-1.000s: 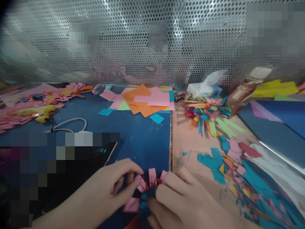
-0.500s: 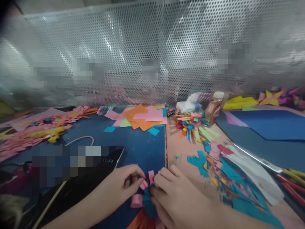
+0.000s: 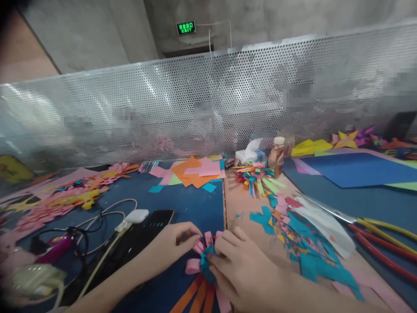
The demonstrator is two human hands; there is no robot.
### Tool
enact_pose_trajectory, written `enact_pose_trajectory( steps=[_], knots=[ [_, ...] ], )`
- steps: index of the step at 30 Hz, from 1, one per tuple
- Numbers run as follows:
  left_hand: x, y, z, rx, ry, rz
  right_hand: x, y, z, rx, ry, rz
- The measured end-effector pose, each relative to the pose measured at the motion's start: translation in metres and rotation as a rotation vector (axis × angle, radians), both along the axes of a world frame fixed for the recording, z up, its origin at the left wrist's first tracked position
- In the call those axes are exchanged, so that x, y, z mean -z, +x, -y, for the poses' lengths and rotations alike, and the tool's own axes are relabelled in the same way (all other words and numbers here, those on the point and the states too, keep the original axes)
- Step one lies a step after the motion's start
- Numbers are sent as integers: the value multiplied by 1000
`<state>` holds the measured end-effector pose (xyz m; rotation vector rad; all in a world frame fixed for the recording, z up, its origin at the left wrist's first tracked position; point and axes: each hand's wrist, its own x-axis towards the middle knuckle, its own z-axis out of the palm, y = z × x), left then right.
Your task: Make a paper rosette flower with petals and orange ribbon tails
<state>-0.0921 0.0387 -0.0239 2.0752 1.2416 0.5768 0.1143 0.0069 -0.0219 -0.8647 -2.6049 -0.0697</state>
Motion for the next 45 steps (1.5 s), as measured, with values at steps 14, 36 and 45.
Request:
enact_pose_trajectory(
  steps=[14, 36, 45],
  knots=[
    [-14, -22, -12, -161, 187, -40, 7, -5, -6, 21, 57, -37],
    [-12, -50, 4, -25, 125, -377, 9, 3, -7, 25, 74, -185],
    [-44, -19, 28, 38, 91, -289, -22, -22, -7, 61, -287, -205]
  ],
)
